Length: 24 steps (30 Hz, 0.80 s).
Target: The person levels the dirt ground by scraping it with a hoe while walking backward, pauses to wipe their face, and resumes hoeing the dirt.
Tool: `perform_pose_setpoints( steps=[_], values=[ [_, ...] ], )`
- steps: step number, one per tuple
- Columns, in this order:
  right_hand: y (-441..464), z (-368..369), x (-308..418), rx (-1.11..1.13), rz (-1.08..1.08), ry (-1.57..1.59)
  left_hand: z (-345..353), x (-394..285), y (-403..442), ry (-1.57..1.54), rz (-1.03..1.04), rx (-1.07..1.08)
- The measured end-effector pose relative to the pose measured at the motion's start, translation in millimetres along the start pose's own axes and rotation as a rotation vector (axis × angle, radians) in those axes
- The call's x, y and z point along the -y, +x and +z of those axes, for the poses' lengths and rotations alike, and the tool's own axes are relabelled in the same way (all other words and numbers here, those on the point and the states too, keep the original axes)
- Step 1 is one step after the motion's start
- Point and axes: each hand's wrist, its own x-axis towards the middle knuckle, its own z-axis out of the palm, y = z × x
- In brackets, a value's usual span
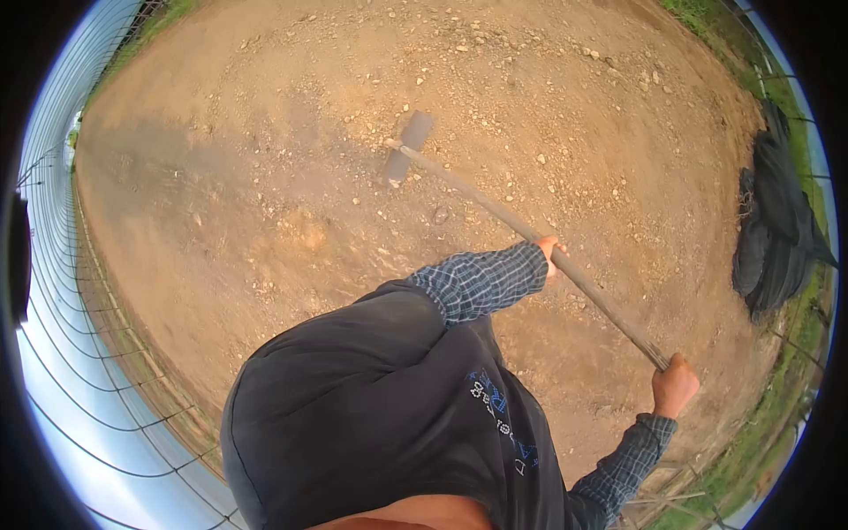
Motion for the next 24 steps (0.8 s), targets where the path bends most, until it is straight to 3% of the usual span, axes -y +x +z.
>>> perform_pose_setpoints(
  steps=[7,10,13,14,17,19,22,24],
  values=[
    [24.7,3.3,0.9,0.075,0.049,-0.068,26.0,-6.4,24.1,0.017,-0.099,0.042],
    [29.5,21.0,20.7,0.109,0.029,-0.039,10.1,-25.6,33.7,0.048,-0.021,0.046],
    [52.2,31.6,63.7,0.161,-0.025,-0.003,-20.5,-78.3,62.3,0.092,-0.088,0.109],
    [60.7,26.8,82.0,0.153,-0.029,0.011,-26.9,-97.5,59.4,0.204,-0.019,0.126],
    [88.5,2.0,131.2,0.144,-0.071,-0.013,-40.0,-151.4,43.1,-0.021,-0.008,0.184],
    [102.8,-14.0,158.6,0.109,-0.088,-0.011,-47.0,-190.2,30.8,0.056,0.006,0.231],
    [123.7,-39.3,210.6,0.201,-0.098,-0.028,-45.8,-247.0,-21.6,-0.033,0.034,0.075],
    [140.9,-46.8,269.9,0.209,-0.118,-0.035,-69.7,-302.5,-7.6,-0.039,0.094,0.081]
  ],
)
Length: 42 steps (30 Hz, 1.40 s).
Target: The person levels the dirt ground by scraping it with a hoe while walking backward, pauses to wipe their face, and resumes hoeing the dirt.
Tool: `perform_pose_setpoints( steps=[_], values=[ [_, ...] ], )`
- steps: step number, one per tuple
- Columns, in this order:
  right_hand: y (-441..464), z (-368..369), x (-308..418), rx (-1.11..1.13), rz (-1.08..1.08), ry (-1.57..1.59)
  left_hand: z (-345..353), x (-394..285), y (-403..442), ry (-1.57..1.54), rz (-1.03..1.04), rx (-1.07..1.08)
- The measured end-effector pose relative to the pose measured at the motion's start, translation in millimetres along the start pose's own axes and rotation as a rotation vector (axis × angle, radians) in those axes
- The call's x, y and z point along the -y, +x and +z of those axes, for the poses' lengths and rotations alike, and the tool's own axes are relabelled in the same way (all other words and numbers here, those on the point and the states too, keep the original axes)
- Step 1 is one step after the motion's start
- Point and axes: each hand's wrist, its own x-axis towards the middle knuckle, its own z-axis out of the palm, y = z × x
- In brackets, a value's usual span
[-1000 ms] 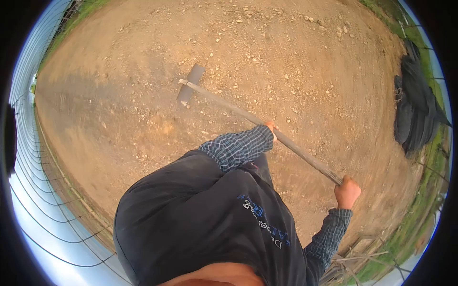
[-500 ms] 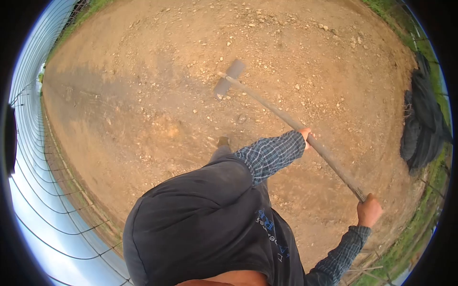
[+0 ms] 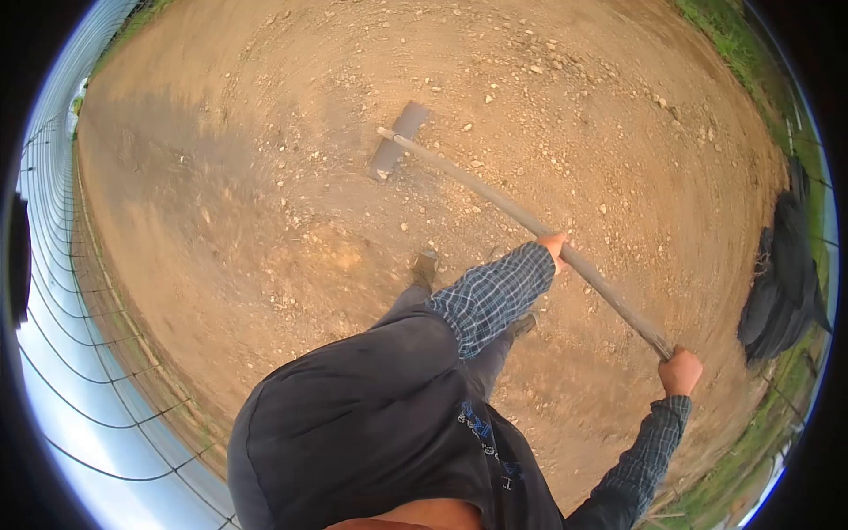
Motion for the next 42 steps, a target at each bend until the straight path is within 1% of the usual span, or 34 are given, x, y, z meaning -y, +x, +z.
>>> perform_pose_setpoints(
  steps=[2,3,4,5,6,7,8,10,11,13,14,15,16,18,20,22,24,25,27,28,29,30,31,33,34,35,36,37,39,40,42],
  values=[
    [15.6,-12.5,71.9,0.025,-0.041,0.042,-35.6,-62.6,9.3,0.077,0.136,0.013],
    [21.2,-15.1,113.5,0.034,-0.065,0.079,-70.6,-109.3,19.4,0.712,0.309,0.073],
    [24.8,-4.1,154.9,-0.025,-0.172,0.092,-101.2,-154.9,29.7,0.375,0.351,-0.115],
    [21.1,-12.0,210.8,-0.042,-0.21,0.174,-117.7,-219.2,-33.9,0.861,0.308,-0.154],
    [11.7,-20.2,265.1,-0.105,-0.275,0.242,-142.5,-264.5,-65.6,0.747,0.316,-0.18],
    [-2.3,-32.5,312.6,-0.182,-0.315,0.285,-170.1,-299.4,-74.3,0.363,0.421,-0.226],
    [-17.0,-45.1,351.7,-0.252,-0.345,0.358,-198.7,-333.8,-79.3,0.338,0.543,-0.296],
    [-44.1,-55.5,401.1,-0.246,-0.34,0.427,-234.7,-380.0,-130.4,0.398,0.433,-0.345],
    [-49.7,-50.9,408.2,-0.247,-0.357,0.441,-247.3,-383.2,-138.4,0.391,0.447,-0.36],
    [-62.2,-34.4,405.7,-0.203,-0.371,0.466,-272.0,-372.2,-143.4,0.239,0.521,-0.372],
    [-68.5,-26.4,397.5,-0.16,-0.338,0.469,-263.0,-348.0,-152.4,-0.056,0.593,-0.348],
    [-76.9,-17.1,387.8,-0.166,-0.358,0.47,-264.4,-327.1,-161.2,-0.062,0.571,-0.308],
    [-86.5,-5.7,376.7,-0.135,-0.325,0.478,-267.8,-306.8,-166.6,-0.064,0.547,-0.264],
    [-114.8,17.4,353.3,-0.072,-0.258,0.47,-282.6,-266.0,-156.1,-0.038,0.466,-0.31],
    [-146.0,37.6,327.6,-0.001,-0.2,0.417,-308.7,-227.4,-132.5,0.209,0.317,-0.347],
    [-179.9,46.3,301.0,0.036,-0.153,0.373,-324.1,-178.6,-112.1,0.093,0.337,-0.366],
    [-210.3,50.2,271.2,0.041,-0.12,0.354,-324.0,-131.0,-117.1,-0.036,0.248,-0.334],
    [-223.0,49.4,256.7,0.048,-0.096,0.328,-323.9,-107.1,-117.4,-0.028,0.235,-0.33],
    [-245.3,42.4,233.2,0.059,-0.06,0.296,-321.7,-69.2,-123.7,-0.007,0.176,-0.211],
    [-253.7,37.3,222.4,0.053,-0.06,0.252,-315.0,-57.4,-131.4,-0.002,0.163,-0.205],
    [-259.7,33.2,214.4,0.046,-0.061,0.209,-305.6,-48.6,-142.5,-0.04,0.07,-0.232],
    [-263.5,31.4,208.1,0.047,-0.05,0.203,-299.5,-44.0,-153.3,-0.076,-0.021,-0.261],
    [-266.9,29.8,203.8,0.028,-0.047,0.189,-296.5,-43.7,-162.9,-0.069,-0.031,-0.257],
    [-273.9,22.2,210.9,0.006,-0.034,0.171,-293.7,-50.0,-175.1,-0.091,-0.113,-0.281],
    [-272.5,16.3,218.7,0.001,-0.041,0.165,-298.2,-55.5,-176.7,-0.087,-0.117,-0.275],
    [-270.0,10.7,227.0,-0.007,-0.053,0.159,-305.5,-63.1,-177.2,-0.098,-0.098,-0.224],
    [-265.2,7.1,239.2,-0.013,-0.052,0.154,-312.4,-74.5,-174.3,-0.112,-0.077,-0.172],
    [-259.2,5.7,255.9,-0.019,-0.061,0.159,-324.4,-89.0,-163.5,-0.117,-0.076,-0.168],
    [-252.7,0.2,294.4,-0.024,-0.082,0.161,-352.4,-123.8,-149.2,-0.155,0.004,-0.085],
    [-249.8,-4.7,316.1,0.024,-0.061,0.147,-360.5,-144.7,-150.4,-0.172,-0.028,-0.123],
    [-243.3,-8.3,363.4,0.094,-0.011,0.128,-380.8,-190.9,-153.7,-0.162,-0.015,-0.118]
  ],
)
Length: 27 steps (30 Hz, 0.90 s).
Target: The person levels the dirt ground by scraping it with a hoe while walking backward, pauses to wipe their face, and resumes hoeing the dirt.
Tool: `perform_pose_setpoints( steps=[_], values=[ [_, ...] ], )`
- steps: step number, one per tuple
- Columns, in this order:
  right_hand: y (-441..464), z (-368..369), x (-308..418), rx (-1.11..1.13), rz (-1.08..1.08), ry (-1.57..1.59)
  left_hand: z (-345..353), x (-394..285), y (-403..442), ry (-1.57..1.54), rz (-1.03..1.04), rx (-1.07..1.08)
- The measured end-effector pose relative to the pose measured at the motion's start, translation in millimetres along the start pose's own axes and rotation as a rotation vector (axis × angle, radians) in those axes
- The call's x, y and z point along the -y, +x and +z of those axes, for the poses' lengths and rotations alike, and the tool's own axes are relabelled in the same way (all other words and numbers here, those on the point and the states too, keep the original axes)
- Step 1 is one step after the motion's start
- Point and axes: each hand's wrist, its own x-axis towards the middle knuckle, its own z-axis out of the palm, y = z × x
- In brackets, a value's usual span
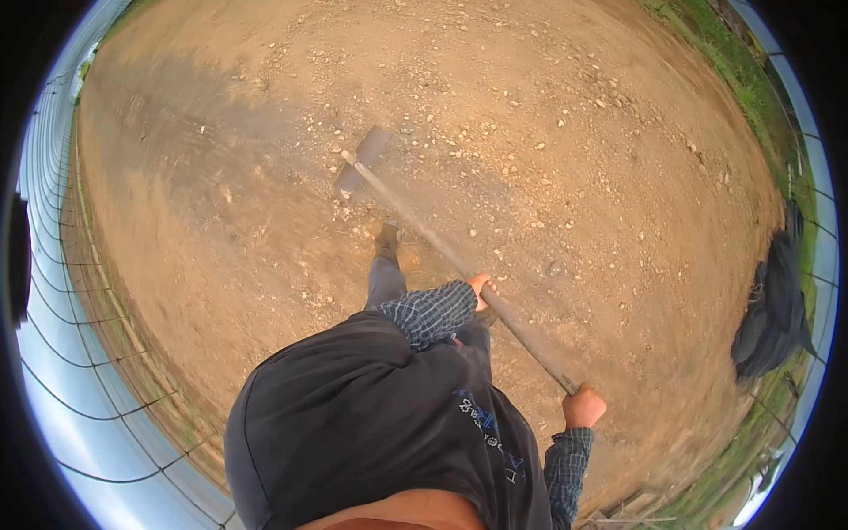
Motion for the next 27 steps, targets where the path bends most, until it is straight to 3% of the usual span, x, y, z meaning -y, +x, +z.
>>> perform_pose_setpoints(
  steps=[3,5,10,14,19,27],
  values=[
    [-2.1,-7.5,82.7,0.054,0.054,0.009,-15.7,-84.7,-17.3,0.052,-0.027,0.058],
    [-8.7,-24.5,145.7,0.064,0.059,0.053,-43.8,-137.0,-15.8,0.061,0.021,-0.017],
    [-13.3,-54.5,300.9,-0.048,-0.036,0.226,-68.4,-303.8,-72.2,0.171,0.284,-0.131],
    [-31.1,-76.7,365.7,-0.01,-0.081,0.334,-89.6,-383.1,-113.4,0.418,0.415,-0.197],
    [-44.4,-64.7,368.6,0.478,-0.187,0.502,-107.7,-386.1,-137.1,0.469,0.405,-0.217],
    [-107.0,-61.5,309.4,0.313,-0.084,0.454,-112.5,-286.9,-140.2,0.281,0.232,-0.144]
  ],
)
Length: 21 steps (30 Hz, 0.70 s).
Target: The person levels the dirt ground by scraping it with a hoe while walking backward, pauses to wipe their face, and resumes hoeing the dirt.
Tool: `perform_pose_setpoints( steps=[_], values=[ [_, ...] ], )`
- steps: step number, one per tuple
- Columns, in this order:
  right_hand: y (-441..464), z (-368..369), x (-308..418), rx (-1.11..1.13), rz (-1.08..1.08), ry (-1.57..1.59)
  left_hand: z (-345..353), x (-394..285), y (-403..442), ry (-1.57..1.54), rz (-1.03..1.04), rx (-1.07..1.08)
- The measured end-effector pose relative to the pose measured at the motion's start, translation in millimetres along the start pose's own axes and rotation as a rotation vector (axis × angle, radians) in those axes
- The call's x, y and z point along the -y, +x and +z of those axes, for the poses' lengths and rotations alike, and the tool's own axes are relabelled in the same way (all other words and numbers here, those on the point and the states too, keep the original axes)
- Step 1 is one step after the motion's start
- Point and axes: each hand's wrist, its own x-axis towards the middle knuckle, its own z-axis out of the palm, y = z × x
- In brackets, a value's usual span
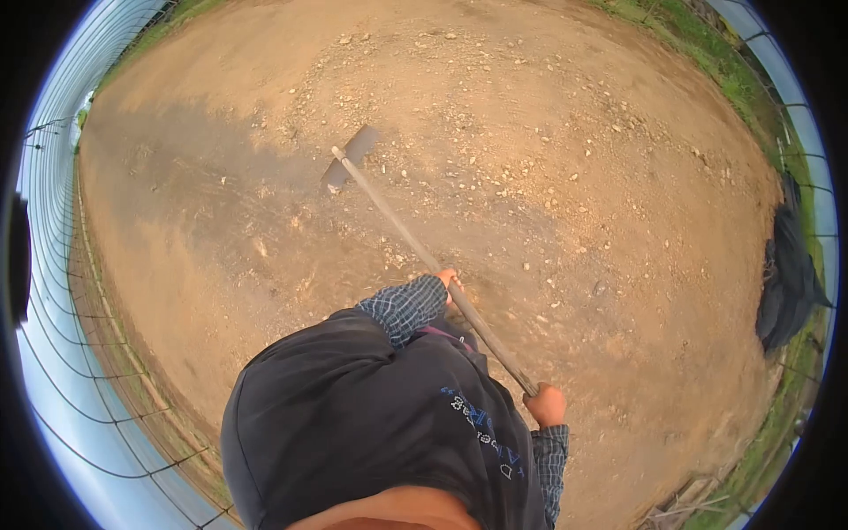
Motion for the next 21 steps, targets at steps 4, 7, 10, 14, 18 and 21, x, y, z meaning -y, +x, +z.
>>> perform_pose_setpoints(
  steps=[4,7,10,14,18,21],
  values=[
    [-38.8,11.9,-15.9,-0.009,0.088,0.005,-8.9,45.8,3.0,-0.034,-0.118,0.085],
    [-57.6,18.1,1.5,-0.004,0.161,-0.02,-26.3,52.2,22.7,0.037,-0.161,0.107],
    [-57.9,34.4,30.2,0.02,0.196,-0.046,-46.3,30.2,24.0,0.034,-0.207,0.162],
    [-43.7,66.4,98.9,0.103,0.257,-0.033,-83.2,-33.2,23.9,0.116,-0.233,0.127],
    [0.5,81.9,231.8,0.174,0.327,0.11,-127.0,-150.8,79.0,0.22,-0.063,0.133],
    [34.4,83.9,343.9,0.168,0.312,0.086,-138.2,-284.5,76.2,0.512,0.014,0.062]
  ],
)
